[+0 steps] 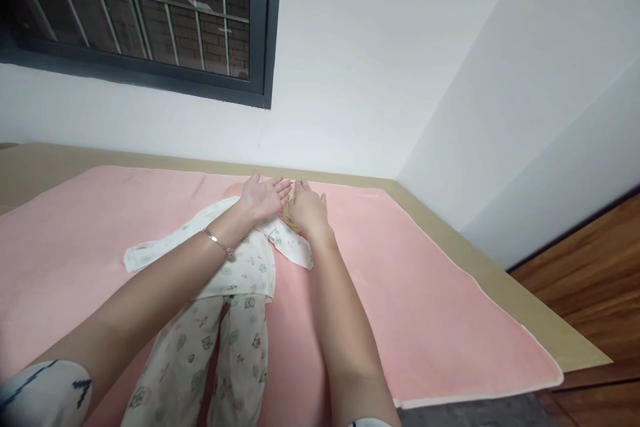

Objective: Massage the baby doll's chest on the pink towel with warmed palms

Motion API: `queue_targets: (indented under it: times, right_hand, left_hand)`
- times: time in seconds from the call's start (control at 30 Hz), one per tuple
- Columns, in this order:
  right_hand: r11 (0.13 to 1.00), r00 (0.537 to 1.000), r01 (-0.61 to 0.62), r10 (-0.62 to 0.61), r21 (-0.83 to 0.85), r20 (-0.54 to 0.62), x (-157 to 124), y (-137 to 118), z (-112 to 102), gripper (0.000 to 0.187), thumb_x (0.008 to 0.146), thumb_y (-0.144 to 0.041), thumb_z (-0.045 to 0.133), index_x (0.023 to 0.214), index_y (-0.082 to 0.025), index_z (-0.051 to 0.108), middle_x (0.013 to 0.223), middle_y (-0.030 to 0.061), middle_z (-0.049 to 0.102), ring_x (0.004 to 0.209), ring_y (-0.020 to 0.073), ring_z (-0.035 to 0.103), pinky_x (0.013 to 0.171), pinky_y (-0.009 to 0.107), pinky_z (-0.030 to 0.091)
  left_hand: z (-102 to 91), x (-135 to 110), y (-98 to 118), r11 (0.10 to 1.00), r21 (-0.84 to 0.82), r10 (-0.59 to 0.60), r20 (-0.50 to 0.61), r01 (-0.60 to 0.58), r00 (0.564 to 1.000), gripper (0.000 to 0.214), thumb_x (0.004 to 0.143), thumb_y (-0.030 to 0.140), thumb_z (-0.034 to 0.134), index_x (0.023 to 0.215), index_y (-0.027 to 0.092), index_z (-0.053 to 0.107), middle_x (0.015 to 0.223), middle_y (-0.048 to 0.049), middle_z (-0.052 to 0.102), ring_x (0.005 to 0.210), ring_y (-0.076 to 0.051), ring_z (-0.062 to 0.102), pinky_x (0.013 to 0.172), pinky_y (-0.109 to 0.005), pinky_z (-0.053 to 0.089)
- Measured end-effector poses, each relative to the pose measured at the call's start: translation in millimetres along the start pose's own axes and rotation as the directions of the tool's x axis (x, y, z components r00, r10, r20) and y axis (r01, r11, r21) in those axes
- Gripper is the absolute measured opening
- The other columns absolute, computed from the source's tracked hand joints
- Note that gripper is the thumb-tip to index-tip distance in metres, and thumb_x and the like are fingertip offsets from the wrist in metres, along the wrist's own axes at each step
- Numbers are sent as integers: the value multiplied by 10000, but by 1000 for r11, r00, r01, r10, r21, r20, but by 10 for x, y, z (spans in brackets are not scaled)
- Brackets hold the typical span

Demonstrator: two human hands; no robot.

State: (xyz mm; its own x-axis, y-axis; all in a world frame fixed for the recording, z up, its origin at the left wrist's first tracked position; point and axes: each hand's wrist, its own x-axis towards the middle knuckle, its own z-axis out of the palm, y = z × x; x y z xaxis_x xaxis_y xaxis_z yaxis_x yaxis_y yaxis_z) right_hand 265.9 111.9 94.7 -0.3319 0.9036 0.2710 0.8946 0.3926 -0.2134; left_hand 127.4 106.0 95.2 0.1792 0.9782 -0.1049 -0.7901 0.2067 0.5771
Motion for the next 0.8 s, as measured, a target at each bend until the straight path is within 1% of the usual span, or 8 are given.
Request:
queue_targets:
  times: [0.13, 0.27, 0.33, 0.43, 0.53, 0.63, 0.73, 0.8]
  right_hand:
    - [999, 999, -33, 33, -23, -25, -9, -48, 15, 594, 933, -243, 367, 1514, -126, 318, 1595, 161, 281, 1382, 344, 418, 1136, 667, 240]
    - [998, 998, -49, 47, -47, -30, -37, -215, 34, 593, 957, -283, 385, 1523, -120, 314, 1618, 139, 226, 1484, 401, 181, 1148, 697, 151]
    - [999, 999, 34, -33, 32, -43, -112, -417, 62, 551, 996, -314, 326, 1515, -131, 341, 1614, 128, 245, 1501, 368, 148, 1177, 664, 104]
    - [945, 975, 221, -208, 239, -80, -353, -834, 124, 565, 1037, -411, 219, 1523, -146, 337, 1604, 119, 279, 1504, 289, 190, 1220, 555, 142]
    - [892, 930, 357, -312, 277, -194, -710, -1218, 134, 630, 1037, -464, 211, 1574, -136, 179, 1646, 116, 117, 1525, 288, 8, 1231, 571, 86]
    - [781, 831, 556, -530, 285, -168, -1050, -1424, 20, 722, 1029, -496, 282, 1585, -137, -8, 1652, 117, -22, 1518, 300, -56, 1233, 591, 80]
    - [641, 737, 665, -646, 383, -199, -1291, -1475, -177, 818, 1010, -545, 332, 1567, -172, -136, 1642, 78, -139, 1507, 318, -107, 1233, 600, 93]
    - [565, 717, 679, -647, 469, -260, -1409, -1459, -308, 816, 1011, -550, 298, 1551, -189, -195, 1642, 50, -154, 1504, 311, -117, 1238, 595, 98]
  left_hand:
    - [-121, -216, 32, 1000, 24, 10, 32, -10, 999, 786, 932, 667, 161, 1530, 170, 281, 1532, -146, 432, 1404, -208, 441, 1036, -346, 479]
    - [-237, -601, 83, 998, 59, -13, 25, 12, 1000, 766, 935, 677, 200, 1494, 178, 358, 1471, -173, 496, 1328, -218, 526, 1030, -335, 478]
    - [-241, -820, 121, 999, 39, -8, 5, 8, 1000, 734, 952, 645, 197, 1472, 161, 381, 1426, -175, 537, 1292, -220, 558, 1038, -341, 479]
    - [-170, -1138, 233, 1000, -19, 12, 65, -10, 998, 717, 972, 608, 163, 1444, 126, 406, 1356, -179, 592, 1261, -252, 581, 1079, -400, 462]
    - [-63, -1412, 403, 1000, -24, 15, 92, -13, 996, 708, 980, 602, 146, 1423, 136, 440, 1374, -170, 582, 1305, -279, 545, 1142, -460, 401]
    - [23, -1639, 503, 996, 44, 70, 16, -71, 997, 713, 980, 617, 155, 1450, 147, 411, 1467, -153, 506, 1418, -267, 422, 1215, -455, 291]
    - [70, -1867, 399, 952, 174, 247, 59, -254, 967, 651, 986, 612, 194, 1503, 244, 338, 1565, -71, 399, 1502, -240, 261, 1260, -449, 175]
    - [77, -2046, 231, 854, 323, 375, 161, -408, 913, 581, 994, 577, 278, 1532, 358, 250, 1625, 23, 281, 1535, -229, 127, 1273, -473, 109]
